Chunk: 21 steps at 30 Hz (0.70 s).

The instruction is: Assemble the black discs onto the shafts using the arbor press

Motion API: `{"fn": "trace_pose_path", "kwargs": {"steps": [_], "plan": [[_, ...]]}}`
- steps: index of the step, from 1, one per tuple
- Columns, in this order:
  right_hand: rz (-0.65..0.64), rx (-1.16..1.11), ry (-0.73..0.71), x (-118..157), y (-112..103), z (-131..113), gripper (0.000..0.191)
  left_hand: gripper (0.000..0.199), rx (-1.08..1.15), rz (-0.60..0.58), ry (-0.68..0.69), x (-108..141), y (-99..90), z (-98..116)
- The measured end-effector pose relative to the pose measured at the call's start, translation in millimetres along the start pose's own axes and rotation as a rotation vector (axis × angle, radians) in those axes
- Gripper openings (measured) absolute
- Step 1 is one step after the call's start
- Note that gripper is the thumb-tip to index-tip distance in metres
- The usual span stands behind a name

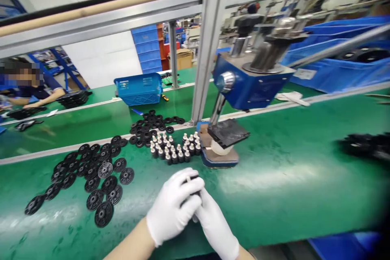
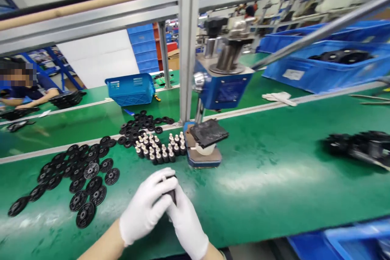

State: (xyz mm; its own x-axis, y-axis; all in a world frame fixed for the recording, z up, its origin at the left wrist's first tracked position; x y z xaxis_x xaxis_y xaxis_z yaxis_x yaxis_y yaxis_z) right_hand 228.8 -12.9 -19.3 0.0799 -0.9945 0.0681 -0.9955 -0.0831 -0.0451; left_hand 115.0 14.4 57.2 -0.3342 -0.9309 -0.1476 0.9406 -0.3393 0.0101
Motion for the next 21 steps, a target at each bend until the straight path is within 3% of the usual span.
{"fn": "trace_pose_path", "kwargs": {"steps": [3,6,9,11,12,14,16,21], "plan": [[-0.035,-0.023,0.024,-1.2,-0.4,14.1,0.042,0.031,-0.089,-0.081,0.035,2.7,11.5,-0.7],[-0.084,0.006,0.083,-8.0,-0.1,24.0,0.041,0.035,-0.087,-0.063,0.048,-0.2,-3.5,-3.8],[-0.108,0.052,0.169,-16.0,0.6,34.4,0.032,0.035,-0.297,0.23,0.097,-24.4,-61.6,-6.4],[-0.114,0.088,0.209,-19.6,1.0,41.5,0.03,0.038,-0.764,0.481,0.018,-49.5,-114.0,-12.3],[-0.123,0.108,0.216,-20.5,1.5,44.1,0.03,0.038,-0.851,0.522,-0.032,-63.8,-137.5,-18.4],[-0.13,0.144,0.213,-20.8,2.1,46.6,0.031,0.035,-0.948,0.538,-0.121,-89.3,-176.9,-33.6],[-0.129,0.156,0.208,-19.9,2.0,46.2,0.033,0.033,-1.025,0.517,-0.206,-106.0,-203.2,-50.5],[-0.122,0.126,0.217,-19.3,1.6,43.2,0.031,0.032,-1.106,0.478,-0.329,-118.5,-224.2,-79.2]]}}
Point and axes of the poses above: each hand's wrist, its own x-axis away from the middle knuckle, its own y-axis out of the palm, z = x × y, the point moved 5 cm from there along -x, towards the middle knuckle, and after that the axes turned 2 degrees about z, right-handed, at the moved point
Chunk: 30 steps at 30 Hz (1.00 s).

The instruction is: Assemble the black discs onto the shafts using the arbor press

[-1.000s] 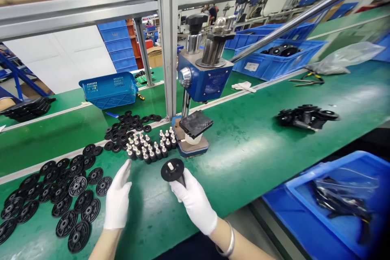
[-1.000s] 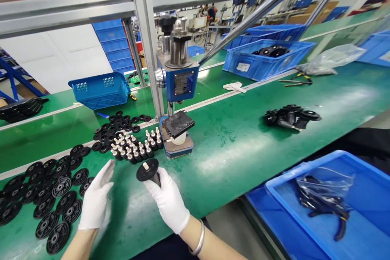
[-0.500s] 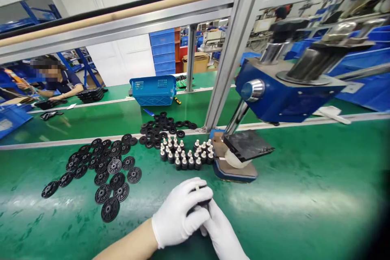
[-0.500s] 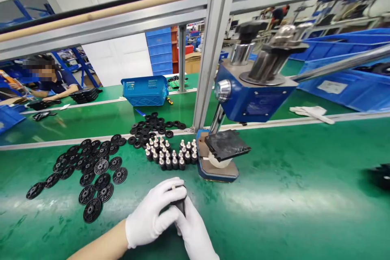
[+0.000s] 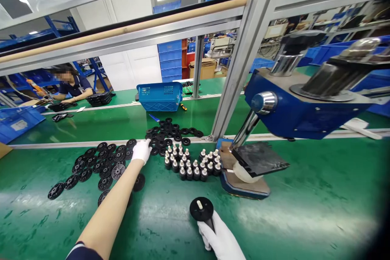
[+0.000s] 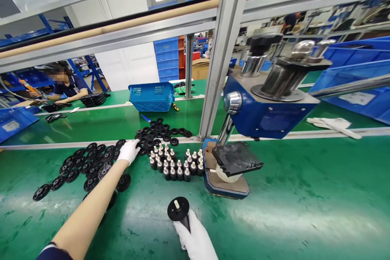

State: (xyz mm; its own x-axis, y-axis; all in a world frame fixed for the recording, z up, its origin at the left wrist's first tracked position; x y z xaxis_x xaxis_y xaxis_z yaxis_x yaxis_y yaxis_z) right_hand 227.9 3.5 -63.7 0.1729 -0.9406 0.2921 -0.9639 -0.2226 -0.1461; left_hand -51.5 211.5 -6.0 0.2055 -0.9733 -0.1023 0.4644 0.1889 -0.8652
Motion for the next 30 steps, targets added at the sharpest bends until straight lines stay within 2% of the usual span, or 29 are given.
{"fn": "trace_pose_path", "kwargs": {"steps": [4,8,11,14,16,17,20,21,22,24,30], "plan": [[0.003,0.016,-0.007,-1.8,0.5,1.8,0.031,0.033,0.062,-0.007,-0.038,-2.2,1.5,-3.8],[-0.001,-0.005,-0.002,-2.4,0.4,6.3,0.029,0.03,0.269,0.009,-0.041,11.9,-11.6,-1.7],[-0.015,-0.022,-0.023,-2.9,0.6,5.7,0.026,0.03,0.514,0.016,-0.041,41.4,-26.5,4.7],[-0.004,-0.023,0.008,-4.1,-0.2,4.2,0.024,0.038,0.792,-0.028,-0.038,84.6,-35.6,17.6],[0.003,-0.045,0.016,-4.1,-0.9,1.7,0.024,0.034,0.994,-0.112,-0.065,115.0,-33.0,29.4],[-0.002,-0.067,0.006,-3.4,-0.9,-0.3,0.025,0.029,1.17,-0.187,-0.128,129.3,-27.4,35.7],[-0.039,-0.147,-0.047,2.4,-0.3,-7.6,0.03,0.014,1.779,-0.451,-0.446,164.2,-2.7,57.9],[-0.052,-0.17,-0.058,5.5,0.1,-9.7,0.032,0.012,1.912,-0.515,-0.545,171.9,4.7,65.2],[-0.063,-0.191,-0.064,9.0,0.3,-11.6,0.033,0.011,1.974,-0.552,-0.604,177.0,10.7,71.0],[-0.077,-0.216,-0.074,16.7,0.8,-15.2,0.034,0.012,2.001,-0.6,-0.633,181.8,19.1,80.3],[-0.073,-0.215,-0.091,32.6,0.3,-23.1,0.034,0.021,2.038,-0.775,-0.51,185.5,20.7,104.8]]}}
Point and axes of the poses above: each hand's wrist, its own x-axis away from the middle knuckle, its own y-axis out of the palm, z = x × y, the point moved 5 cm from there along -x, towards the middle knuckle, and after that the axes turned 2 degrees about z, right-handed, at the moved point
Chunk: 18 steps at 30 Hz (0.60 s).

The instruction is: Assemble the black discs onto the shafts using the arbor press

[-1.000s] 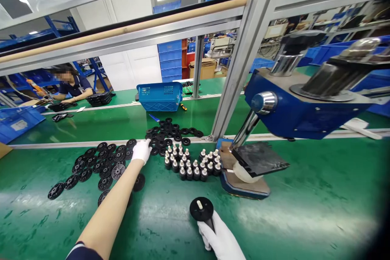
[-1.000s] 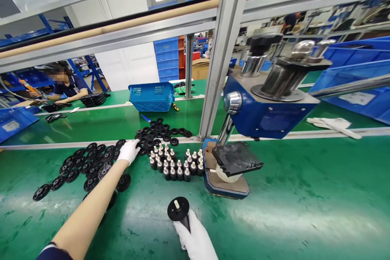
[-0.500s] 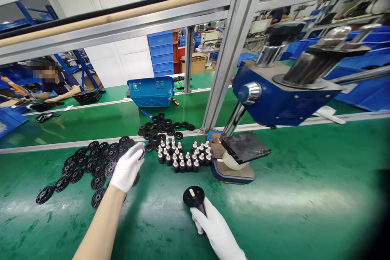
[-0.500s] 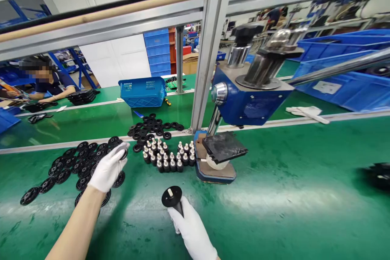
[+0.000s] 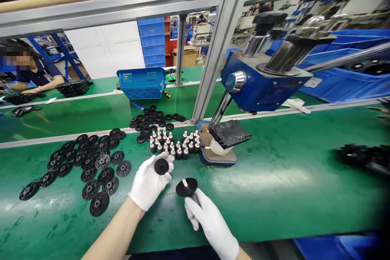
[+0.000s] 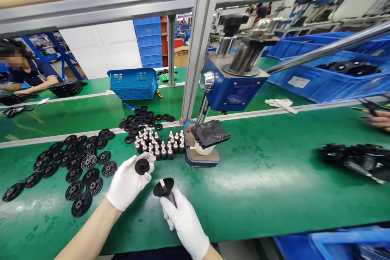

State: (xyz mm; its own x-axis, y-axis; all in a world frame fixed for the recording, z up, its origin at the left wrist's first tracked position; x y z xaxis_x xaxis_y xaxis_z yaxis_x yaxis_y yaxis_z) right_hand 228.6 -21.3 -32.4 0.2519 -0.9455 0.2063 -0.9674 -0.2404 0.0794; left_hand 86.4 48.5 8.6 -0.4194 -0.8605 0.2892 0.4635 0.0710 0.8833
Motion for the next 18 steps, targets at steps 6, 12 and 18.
{"fn": "trace_pose_path", "kwargs": {"steps": [6,12,18], "plan": [[0.004,-0.004,0.029,1.5,4.5,-7.7,0.035,0.026,0.017,0.024,-0.012,-1.2,-1.2,-7.1],[0.011,0.053,0.042,-0.5,8.6,-11.7,0.033,0.038,0.006,0.046,-0.103,-5.8,-15.2,-17.9],[0.045,0.16,0.023,-0.4,8.4,-7.3,0.025,0.038,-0.009,0.009,-0.066,-5.8,-10.0,-20.2]]}}
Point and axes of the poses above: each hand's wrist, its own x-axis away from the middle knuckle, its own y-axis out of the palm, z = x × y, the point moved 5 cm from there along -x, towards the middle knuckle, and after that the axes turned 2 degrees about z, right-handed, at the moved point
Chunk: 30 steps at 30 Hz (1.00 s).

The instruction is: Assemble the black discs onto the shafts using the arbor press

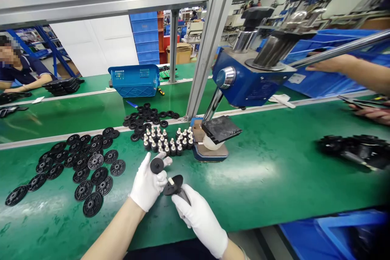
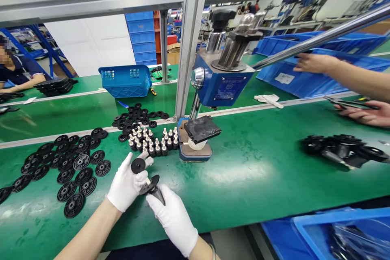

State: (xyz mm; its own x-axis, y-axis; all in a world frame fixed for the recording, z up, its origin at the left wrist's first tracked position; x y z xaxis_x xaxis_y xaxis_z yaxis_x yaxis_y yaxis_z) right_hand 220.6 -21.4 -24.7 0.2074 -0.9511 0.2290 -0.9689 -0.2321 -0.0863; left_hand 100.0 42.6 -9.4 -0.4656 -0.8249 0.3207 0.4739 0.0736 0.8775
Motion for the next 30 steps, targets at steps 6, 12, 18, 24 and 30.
{"fn": "trace_pose_path", "kwargs": {"steps": [6,12,18,24,30], "plan": [[0.015,0.015,-0.007,-0.5,1.4,-2.3,0.026,0.034,0.095,0.07,-0.048,-3.9,-8.4,-1.2],[0.038,0.058,-0.034,-6.3,3.0,-11.9,0.022,0.032,0.175,0.086,-0.032,-2.6,-10.1,-3.9],[0.071,0.122,-0.09,-8.9,2.6,-30.7,0.019,0.028,-0.033,0.073,0.095,7.6,3.4,-1.1],[0.115,0.234,-0.093,-11.3,1.3,-34.7,0.023,0.032,-0.395,0.061,0.323,18.8,17.2,6.7],[0.128,0.256,-0.099,-11.0,-0.7,-36.4,0.023,0.03,-0.631,0.03,0.378,24.0,25.3,8.0]]}}
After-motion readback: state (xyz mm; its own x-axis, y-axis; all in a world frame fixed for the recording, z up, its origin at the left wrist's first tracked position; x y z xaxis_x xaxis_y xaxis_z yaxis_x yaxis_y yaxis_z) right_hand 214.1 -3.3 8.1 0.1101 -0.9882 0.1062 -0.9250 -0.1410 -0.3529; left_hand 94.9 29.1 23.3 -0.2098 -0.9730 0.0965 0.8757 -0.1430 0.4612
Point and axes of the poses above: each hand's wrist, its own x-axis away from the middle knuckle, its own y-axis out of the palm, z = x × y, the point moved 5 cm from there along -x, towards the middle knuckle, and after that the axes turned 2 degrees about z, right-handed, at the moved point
